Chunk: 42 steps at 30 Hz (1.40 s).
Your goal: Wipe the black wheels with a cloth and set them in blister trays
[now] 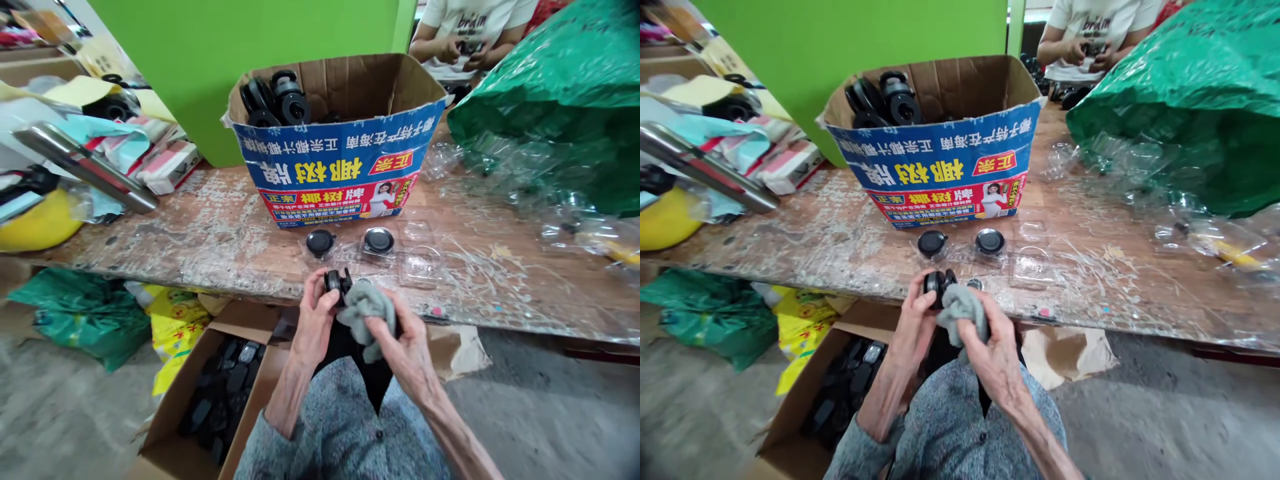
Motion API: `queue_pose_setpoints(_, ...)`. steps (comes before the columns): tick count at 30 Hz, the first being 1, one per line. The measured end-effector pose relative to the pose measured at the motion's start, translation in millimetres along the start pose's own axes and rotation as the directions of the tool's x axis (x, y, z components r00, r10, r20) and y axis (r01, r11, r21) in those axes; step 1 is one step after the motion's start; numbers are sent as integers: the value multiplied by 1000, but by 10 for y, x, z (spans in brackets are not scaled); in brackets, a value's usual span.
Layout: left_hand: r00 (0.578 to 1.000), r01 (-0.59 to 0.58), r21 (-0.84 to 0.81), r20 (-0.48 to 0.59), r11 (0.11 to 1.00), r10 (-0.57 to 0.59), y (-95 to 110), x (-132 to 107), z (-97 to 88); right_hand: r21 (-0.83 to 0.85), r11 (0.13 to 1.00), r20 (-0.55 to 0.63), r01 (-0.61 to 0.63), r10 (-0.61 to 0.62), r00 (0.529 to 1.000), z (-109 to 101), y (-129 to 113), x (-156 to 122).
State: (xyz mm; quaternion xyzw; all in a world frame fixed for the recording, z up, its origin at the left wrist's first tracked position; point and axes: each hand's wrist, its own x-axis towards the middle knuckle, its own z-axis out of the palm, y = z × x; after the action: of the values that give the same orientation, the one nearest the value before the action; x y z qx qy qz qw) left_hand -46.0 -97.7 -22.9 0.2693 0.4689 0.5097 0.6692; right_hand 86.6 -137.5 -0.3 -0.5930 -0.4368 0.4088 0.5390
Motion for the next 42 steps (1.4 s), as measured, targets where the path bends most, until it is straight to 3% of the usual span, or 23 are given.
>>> queue_pose_setpoints(3,972,236,-218,39,947,-233,6,-36,81,-15,998,4,63,-63,998,13,74,155)
queue_pose_setpoints(6,960,271,-282,10,920,-280,-10,-58,129,-88,979,142,186,-173,975,115,193,82)
queue_pose_setpoints(9,953,296,-215,0,931,-303,6,-56,82,-169,942,226,289,-249,942,134,297,-232)
queue_pose_setpoints(11,977,207,-65,-47,976,-210,38,-53,13,-154,953,299,261,-207,932,30,321,-418)
queue_pose_setpoints(13,998,-3,194,-58,981,15,71,-65,-53,-143,983,313,116,-66,948,-130,296,-449)
queue_pose_setpoints(15,976,-206,446,30,871,216,89,-98,-93,-160,987,211,-12,47,976,-255,228,-303)
queue_pose_setpoints(16,959,-272,535,86,800,269,90,-121,-101,-169,985,159,-19,46,986,-279,184,-186)
queue_pose_setpoints(18,940,-335,639,175,692,293,77,-169,-101,-187,978,164,92,-61,985,-240,97,54)
queue_pose_setpoints(21,927,-364,726,226,583,298,49,-210,-105,-206,919,344,337,-254,904,-56,18,212)
queue_pose_setpoints(25,885,-428,785,265,447,382,45,-183,-187,-212,888,470,409,-274,839,5,9,-113)
queue_pose_setpoints(27,872,-428,801,244,418,425,54,-154,-234,-123,941,574,315,-191,796,-111,22,-333)
queue_pose_setpoints(29,857,-419,812,206,406,472,61,-128,-243,-103,990,636,97,-9,772,-254,51,-456)
queue_pose_setpoints(30,855,-419,805,195,421,480,63,-116,-224,-140,990,614,-24,106,782,-317,72,-473)
queue_pose_setpoints(33,908,-398,678,195,618,371,56,-59,-61,-206,955,402,-212,280,872,-447,151,-392)
queue_pose_setpoints(35,946,-321,530,226,785,234,39,20,129,-199,958,312,-205,260,914,-507,202,-305)
queue_pose_setpoints(37,938,-296,430,298,853,175,11,141,364,-206,959,293,-192,248,923,-564,245,-252)
queue_pose_setpoints(39,904,-380,453,365,807,222,-24,287,618,-237,948,285,-211,276,918,-615,282,-249)
queue_pose_setpoints(42,832,-547,576,453,607,320,-99,511,954,-256,929,261,-268,333,906,-671,327,-303)
